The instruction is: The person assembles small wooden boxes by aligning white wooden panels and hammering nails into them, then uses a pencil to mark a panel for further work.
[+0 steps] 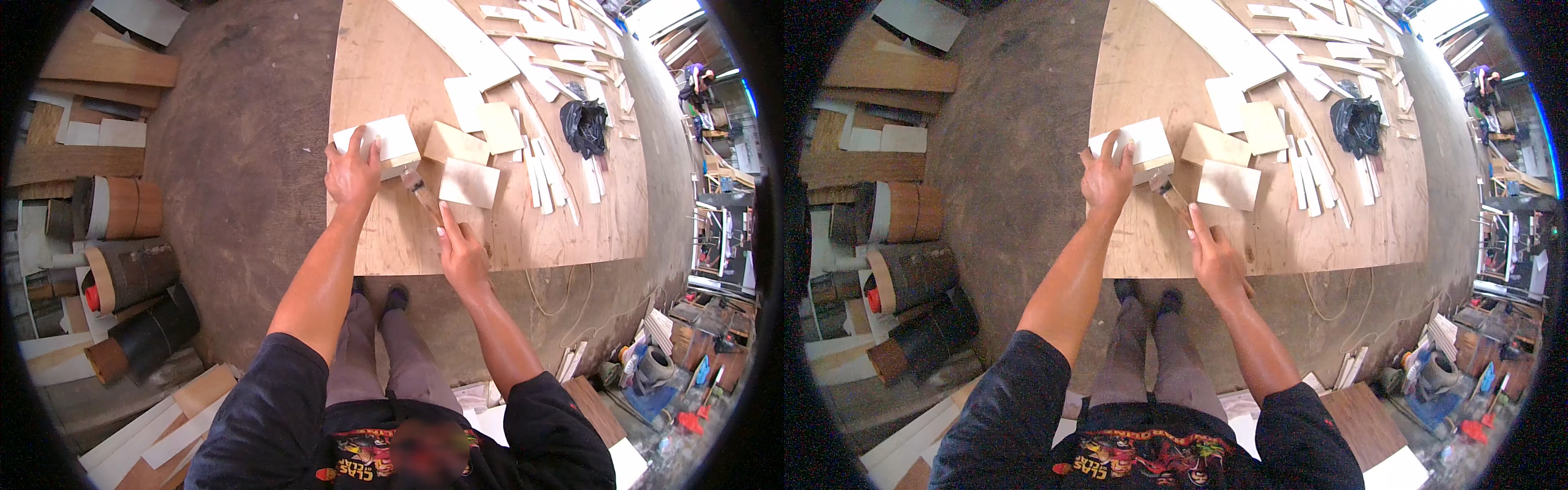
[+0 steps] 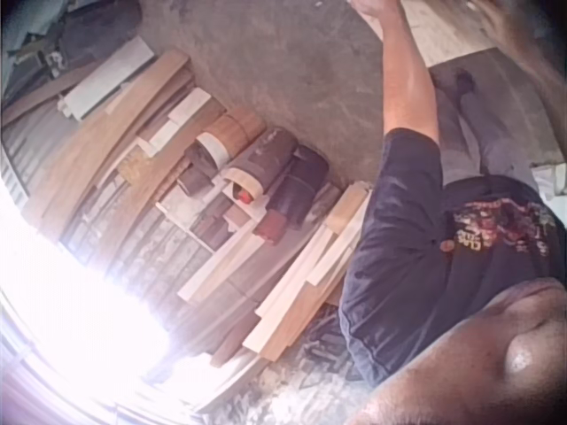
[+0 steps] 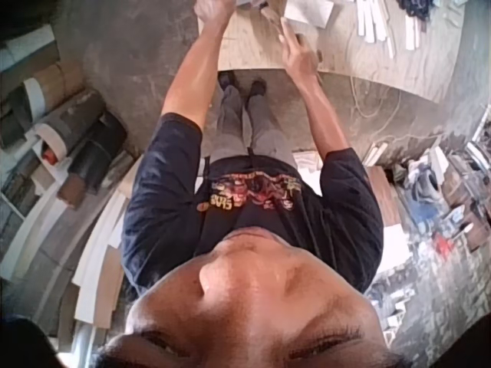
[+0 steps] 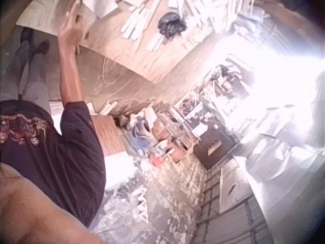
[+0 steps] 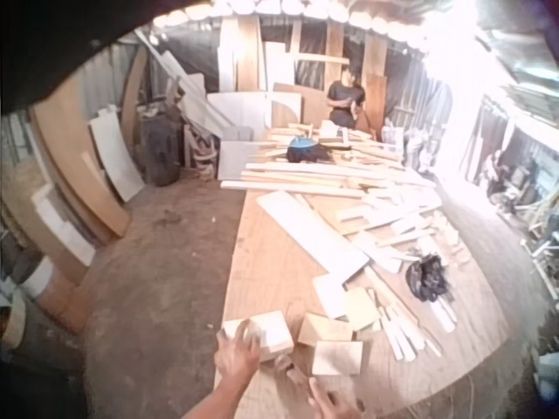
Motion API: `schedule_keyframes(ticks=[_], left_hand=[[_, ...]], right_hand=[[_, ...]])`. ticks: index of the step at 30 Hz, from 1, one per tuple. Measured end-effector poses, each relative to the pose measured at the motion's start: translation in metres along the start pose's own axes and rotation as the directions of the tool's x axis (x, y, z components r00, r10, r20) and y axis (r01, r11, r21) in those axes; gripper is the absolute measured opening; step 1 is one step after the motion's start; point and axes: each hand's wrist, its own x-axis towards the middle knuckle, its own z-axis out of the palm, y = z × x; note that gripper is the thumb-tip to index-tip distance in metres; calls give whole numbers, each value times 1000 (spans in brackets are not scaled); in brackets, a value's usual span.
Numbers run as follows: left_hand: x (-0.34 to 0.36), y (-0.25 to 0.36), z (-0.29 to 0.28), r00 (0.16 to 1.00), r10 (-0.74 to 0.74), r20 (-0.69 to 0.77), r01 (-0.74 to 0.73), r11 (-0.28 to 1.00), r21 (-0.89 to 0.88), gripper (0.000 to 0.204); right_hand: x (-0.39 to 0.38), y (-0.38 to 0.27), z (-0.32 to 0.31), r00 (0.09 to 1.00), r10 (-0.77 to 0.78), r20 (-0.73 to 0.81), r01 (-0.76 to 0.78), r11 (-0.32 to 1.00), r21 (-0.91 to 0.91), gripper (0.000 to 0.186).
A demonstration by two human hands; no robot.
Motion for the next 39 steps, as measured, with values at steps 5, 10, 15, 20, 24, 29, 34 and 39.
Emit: schedule_keyframes(ticks=[5, 10, 15, 20, 24, 29, 34, 39], left_hand=[[-2, 1, -4, 998, -48, 39, 47, 999, 14, 48], [0, 1, -2, 999, -36, 34, 36, 999, 2, 47], [-4, 1, -4, 1000, -27, 13, 27, 1000, 0, 47], [9, 1, -4, 995, -62, 79, 66, 997, -46, 48], [6, -7, -2, 999, 8, 36, 1, 970, -244, 48], [-9, -20, -5, 988, 152, -21, -147, 902, -405, 49], [-8, -33, -1, 978, 204, -46, -198, 836, -511, 46], [-5, -32, 1, 983, 170, -72, -184, 850, -494, 42]], right_hand=[[0, -8, -8, 999, 14, -47, -11, 999, 48, 53], [-3, -1, 1, 995, -45, -93, 45, 999, 0, 54], [-6, 5, 9, 999, -16, -40, 15, 1000, -27, 52], [-22, 36, -3, 984, -177, -34, 170, 973, -158, 50], [-23, 63, 2, 975, -220, 43, 221, 912, -345, 48], [-15, 72, 11, 970, -243, -7, 225, 910, -347, 47], [54, 14, 22, 987, 150, 58, -160, 950, 270, 50], [103, 6, 41, 798, 447, 404, -601, 540, 590, 46]])
